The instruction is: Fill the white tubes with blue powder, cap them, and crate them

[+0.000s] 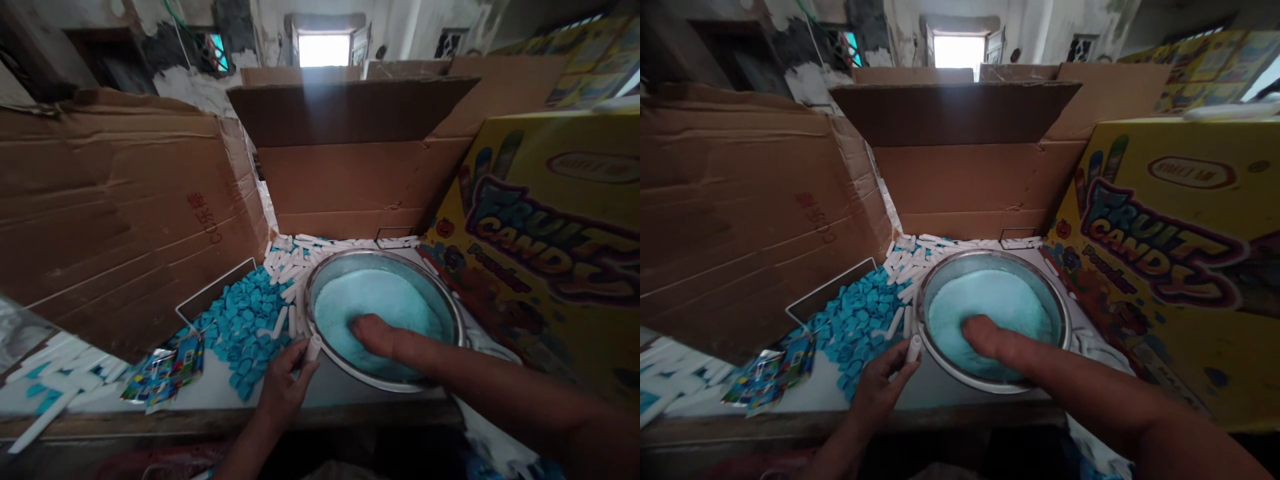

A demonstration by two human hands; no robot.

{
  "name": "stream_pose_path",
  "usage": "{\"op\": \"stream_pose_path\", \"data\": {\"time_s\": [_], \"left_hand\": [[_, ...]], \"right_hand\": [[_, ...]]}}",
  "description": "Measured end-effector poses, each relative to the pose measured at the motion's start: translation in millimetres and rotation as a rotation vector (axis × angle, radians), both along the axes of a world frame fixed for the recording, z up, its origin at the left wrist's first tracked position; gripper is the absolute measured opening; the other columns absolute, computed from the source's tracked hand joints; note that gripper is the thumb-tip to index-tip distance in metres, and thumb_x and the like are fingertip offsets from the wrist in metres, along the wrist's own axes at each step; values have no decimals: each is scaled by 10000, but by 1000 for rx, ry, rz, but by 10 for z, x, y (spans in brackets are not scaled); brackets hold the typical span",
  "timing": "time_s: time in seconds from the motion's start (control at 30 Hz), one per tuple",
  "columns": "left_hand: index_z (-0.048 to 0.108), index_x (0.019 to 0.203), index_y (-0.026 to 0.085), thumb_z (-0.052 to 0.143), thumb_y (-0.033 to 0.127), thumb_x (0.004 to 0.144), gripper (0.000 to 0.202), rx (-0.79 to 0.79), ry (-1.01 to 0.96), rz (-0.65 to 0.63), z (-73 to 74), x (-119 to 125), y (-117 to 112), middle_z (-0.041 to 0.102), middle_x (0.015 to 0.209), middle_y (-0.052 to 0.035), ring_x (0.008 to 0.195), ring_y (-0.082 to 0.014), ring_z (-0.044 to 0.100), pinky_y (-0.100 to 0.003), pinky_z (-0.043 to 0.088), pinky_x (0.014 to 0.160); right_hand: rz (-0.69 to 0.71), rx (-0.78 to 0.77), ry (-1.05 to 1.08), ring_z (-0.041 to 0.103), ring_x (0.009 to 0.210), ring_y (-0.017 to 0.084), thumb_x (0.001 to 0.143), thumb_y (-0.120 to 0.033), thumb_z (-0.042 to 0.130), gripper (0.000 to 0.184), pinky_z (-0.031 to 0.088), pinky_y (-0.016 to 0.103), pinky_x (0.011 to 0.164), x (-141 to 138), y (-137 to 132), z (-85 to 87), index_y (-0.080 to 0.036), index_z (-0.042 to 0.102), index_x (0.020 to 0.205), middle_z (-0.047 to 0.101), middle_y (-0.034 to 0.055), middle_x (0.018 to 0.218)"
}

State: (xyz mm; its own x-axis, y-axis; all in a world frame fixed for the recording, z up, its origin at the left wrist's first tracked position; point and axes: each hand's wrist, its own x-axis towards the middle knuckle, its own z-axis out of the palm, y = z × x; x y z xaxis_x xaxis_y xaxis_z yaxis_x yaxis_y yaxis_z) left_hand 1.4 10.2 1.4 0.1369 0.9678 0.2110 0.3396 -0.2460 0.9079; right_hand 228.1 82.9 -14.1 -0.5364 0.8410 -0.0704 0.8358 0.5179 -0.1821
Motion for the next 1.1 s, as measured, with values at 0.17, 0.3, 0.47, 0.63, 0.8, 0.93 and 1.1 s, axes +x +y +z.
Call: {"op": "stream_pose_path", "data": {"time_s": [0.17, 0.3, 0.47, 0.63, 0.8, 0.93, 1.1], "left_hand": [[643, 982, 149, 584, 319, 717, 320, -5, 18, 49, -20, -40, -4, 702, 856, -72, 769, -212, 648, -308, 538, 696], [635, 1002, 146, 572, 333, 725, 340, -32, 8, 26, -28, -33, -15, 700, 858, -73, 771, -209, 647, -310, 537, 702], [640, 998, 154, 582, 349, 718, 346, -40, -3, 23, -35, -20, -33, 699, 883, -76, 801, -216, 645, -312, 538, 714], [641, 989, 151, 584, 348, 725, 334, -29, -7, 24, -39, -37, -42, 697, 886, -84, 788, -214, 647, -310, 542, 698], [632, 1014, 160, 595, 341, 728, 341, -46, -20, 32, -81, -76, -49, 694, 913, -81, 805, -212, 648, -314, 542, 720], [628, 1016, 161, 586, 361, 733, 349, -59, 4, 51, -101, -105, -49, 691, 911, -79, 797, -206, 648, -320, 538, 736], [620, 1022, 139, 571, 356, 752, 349, -68, 11, 5, -67, -78, -50, 684, 929, -96, 842, -213, 638, -317, 531, 753]], "right_hand": [[56, -110, 43, 604, 729, 182, 668, -67, 536, 202, 443, 255, 653, -130, -15, 99, -177, 659, 784, 688, 46, 819], [69, -133, 41, 607, 769, 147, 695, -87, 539, 237, 438, 210, 680, -18, 16, 236, -150, 640, 900, 678, 21, 873], [50, -105, -115, 614, 742, 236, 683, -6, 479, 233, 438, 308, 654, 192, 23, 332, -124, 652, 784, 674, 104, 807], [39, -102, -206, 610, 696, 252, 706, 16, 449, 253, 437, 340, 636, 138, -6, 258, -149, 639, 677, 668, 136, 740], [89, -164, -106, 599, 722, 213, 690, -1, 473, 237, 437, 296, 650, -106, -42, 155, -161, 643, 728, 677, 102, 809], [98, -191, -27, 597, 742, 180, 693, -60, 506, 197, 433, 249, 658, -108, -11, 195, -132, 641, 818, 674, 57, 827], [86, -195, -3, 595, 753, 142, 683, -58, 525, 249, 428, 199, 665, 48, 12, 292, -134, 639, 890, 671, 24, 854]]}}
